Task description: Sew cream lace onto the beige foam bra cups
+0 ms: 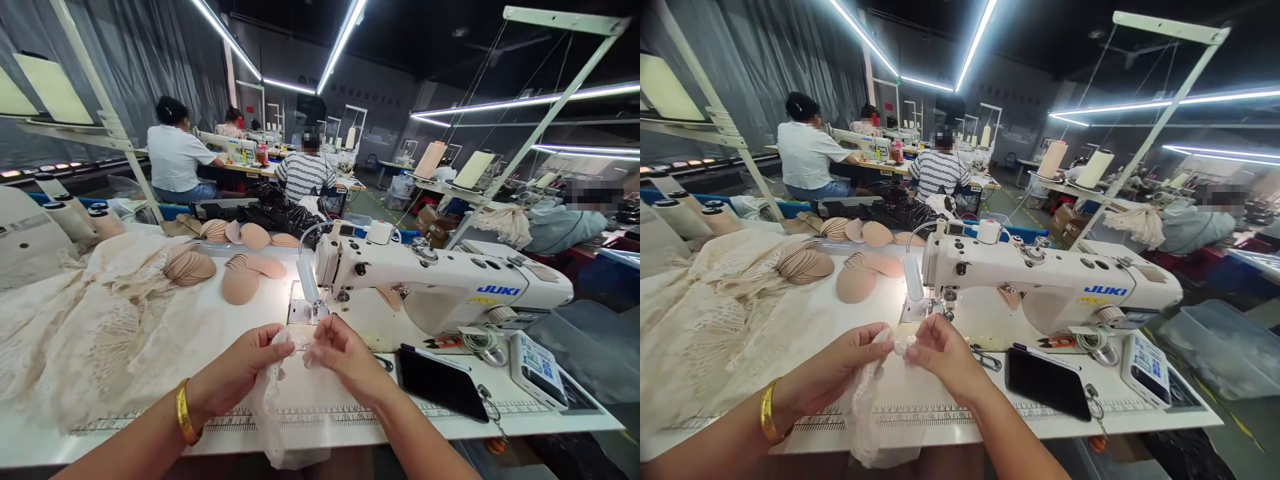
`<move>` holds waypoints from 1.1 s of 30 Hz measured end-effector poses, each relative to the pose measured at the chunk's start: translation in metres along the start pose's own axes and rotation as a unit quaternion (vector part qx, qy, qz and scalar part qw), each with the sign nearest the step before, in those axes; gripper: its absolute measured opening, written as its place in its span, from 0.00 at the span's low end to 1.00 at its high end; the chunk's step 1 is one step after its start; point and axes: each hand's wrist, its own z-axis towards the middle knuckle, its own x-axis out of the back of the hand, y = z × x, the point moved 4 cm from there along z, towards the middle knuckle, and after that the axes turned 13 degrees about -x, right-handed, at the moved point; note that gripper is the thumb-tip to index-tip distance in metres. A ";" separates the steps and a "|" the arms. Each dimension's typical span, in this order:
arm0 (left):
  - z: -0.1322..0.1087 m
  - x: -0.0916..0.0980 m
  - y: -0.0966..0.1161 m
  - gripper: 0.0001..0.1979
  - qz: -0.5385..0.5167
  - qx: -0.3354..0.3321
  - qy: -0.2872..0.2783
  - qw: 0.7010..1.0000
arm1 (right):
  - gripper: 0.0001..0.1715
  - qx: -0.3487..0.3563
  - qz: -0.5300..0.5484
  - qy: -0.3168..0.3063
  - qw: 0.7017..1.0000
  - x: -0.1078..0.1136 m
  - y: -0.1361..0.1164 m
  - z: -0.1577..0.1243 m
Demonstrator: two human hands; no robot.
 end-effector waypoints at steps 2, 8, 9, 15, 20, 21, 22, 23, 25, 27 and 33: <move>0.003 0.012 0.002 0.25 0.032 -0.005 0.036 0.999 | 0.28 -0.002 -0.055 0.022 0.998 0.008 0.012 0.008; 0.027 0.038 0.003 0.21 0.263 -0.027 0.051 0.963 | 0.25 0.040 -0.082 0.117 0.989 0.023 0.035 0.017; 0.030 0.039 0.002 0.20 0.276 -0.033 0.044 0.959 | 0.24 0.045 -0.092 0.131 0.986 0.024 0.036 0.016; 0.024 0.041 0.000 0.19 0.294 -0.083 0.005 0.952 | 0.22 0.053 -0.151 0.182 0.970 0.018 0.031 0.007; 0.017 0.051 0.000 0.13 0.317 -0.134 0.041 0.938 | 0.25 0.065 -0.197 0.235 0.950 0.013 0.034 0.005; 0.016 0.053 0.003 0.12 0.329 -0.151 0.056 0.930 | 0.26 0.070 -0.202 0.237 0.948 0.014 0.037 0.006; 0.014 0.055 0.007 0.12 0.343 -0.169 0.071 0.921 | 0.27 0.073 -0.207 0.238 0.946 0.015 0.039 0.008; 0.011 0.057 0.014 0.12 0.356 -0.189 0.086 0.911 | 0.28 0.076 -0.214 0.241 0.943 0.016 0.042 0.010; 0.003 0.063 0.035 0.13 0.383 -0.228 0.108 0.889 | 0.32 0.072 -0.244 0.249 0.935 0.021 0.048 0.013; -0.002 0.075 0.062 0.10 0.415 -0.257 0.124 0.864 | 0.34 0.060 -0.273 0.252 0.926 0.026 0.053 0.016; 0.009 0.164 0.147 0.15 0.576 -0.229 0.243 0.746 | 0.33 0.052 -0.280 0.238 0.929 0.032 0.060 0.022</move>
